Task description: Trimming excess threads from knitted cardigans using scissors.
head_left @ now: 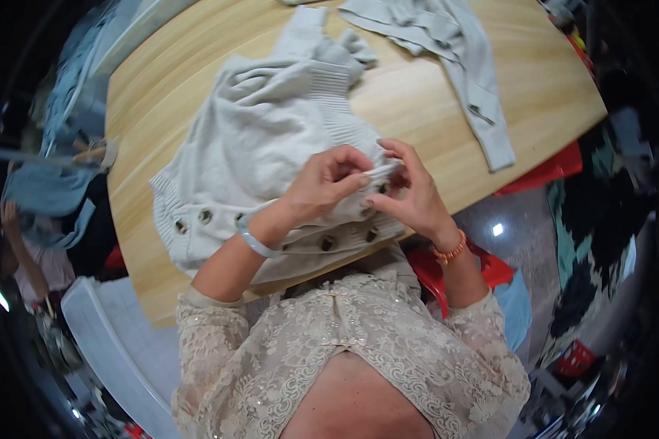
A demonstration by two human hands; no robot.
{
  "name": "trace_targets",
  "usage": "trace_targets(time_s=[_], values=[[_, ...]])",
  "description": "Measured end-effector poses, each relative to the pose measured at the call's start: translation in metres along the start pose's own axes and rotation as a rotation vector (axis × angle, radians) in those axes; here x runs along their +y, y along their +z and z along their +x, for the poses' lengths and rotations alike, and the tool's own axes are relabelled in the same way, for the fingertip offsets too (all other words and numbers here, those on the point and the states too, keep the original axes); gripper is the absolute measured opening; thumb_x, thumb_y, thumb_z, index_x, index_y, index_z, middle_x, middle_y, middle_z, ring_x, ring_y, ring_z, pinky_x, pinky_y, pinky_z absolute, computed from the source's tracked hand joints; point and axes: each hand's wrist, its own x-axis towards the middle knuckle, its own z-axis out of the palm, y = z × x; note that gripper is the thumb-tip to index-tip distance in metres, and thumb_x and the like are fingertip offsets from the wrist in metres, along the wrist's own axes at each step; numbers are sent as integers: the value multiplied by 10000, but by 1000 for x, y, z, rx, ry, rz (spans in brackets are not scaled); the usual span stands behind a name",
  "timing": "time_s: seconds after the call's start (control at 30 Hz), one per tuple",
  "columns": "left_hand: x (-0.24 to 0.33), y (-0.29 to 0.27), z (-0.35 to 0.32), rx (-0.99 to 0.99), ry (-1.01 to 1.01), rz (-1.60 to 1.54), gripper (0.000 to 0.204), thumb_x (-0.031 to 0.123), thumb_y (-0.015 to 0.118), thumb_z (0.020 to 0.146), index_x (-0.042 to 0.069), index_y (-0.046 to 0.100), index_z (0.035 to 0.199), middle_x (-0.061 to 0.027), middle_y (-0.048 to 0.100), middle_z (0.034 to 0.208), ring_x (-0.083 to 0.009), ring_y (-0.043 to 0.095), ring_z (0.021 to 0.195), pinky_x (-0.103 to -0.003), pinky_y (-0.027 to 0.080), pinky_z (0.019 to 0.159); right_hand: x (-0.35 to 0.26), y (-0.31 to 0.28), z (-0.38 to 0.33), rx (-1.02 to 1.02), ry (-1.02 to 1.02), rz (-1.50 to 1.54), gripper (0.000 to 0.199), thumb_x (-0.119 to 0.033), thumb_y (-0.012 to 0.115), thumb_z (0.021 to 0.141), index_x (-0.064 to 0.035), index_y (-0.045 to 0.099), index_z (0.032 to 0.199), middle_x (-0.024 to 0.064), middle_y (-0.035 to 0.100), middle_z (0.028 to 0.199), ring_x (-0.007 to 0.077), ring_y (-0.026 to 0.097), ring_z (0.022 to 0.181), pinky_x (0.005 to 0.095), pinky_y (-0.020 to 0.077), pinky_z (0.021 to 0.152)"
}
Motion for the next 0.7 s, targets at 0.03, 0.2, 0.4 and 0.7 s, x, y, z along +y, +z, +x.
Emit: trace_targets(time_s=[0.03,0.2,0.4,0.7], values=[[-2,2,-2,20,38,27,211,25,638,908,8,574,1109,-15,625,978,-69,595,891,-236,495,791,-6,0,-1,-50,-41,-73,670,-179,841,693,-48,547,1281,121,611,1057,183,607,794,301,513,713],[21,9,-35,69,359,792,706,176,812,732,54,474,1340,-130,585,1105,-248,567,1033,-389,444,920,-8,-11,0,-106,79,-93,384,-39,709,778,-7,597,1144,70,650,945,142,612,816,282,498,716],[47,-77,-100,617,347,1537,588,9,725,595,57,621,1172,-150,650,1034,-368,593,988,-452,455,880,-20,-95,-20,579,-161,-156,516,-77,540,904,39,414,1391,209,529,1348,345,510,1271,517,439,1056],[161,-55,-69,461,599,446,230,36,517,930,13,642,1121,-58,705,970,-151,691,865,-297,582,757,-57,-34,26,111,-310,134,1044,-63,824,720,-36,170,1534,129,415,1426,254,498,1252,377,503,989]])
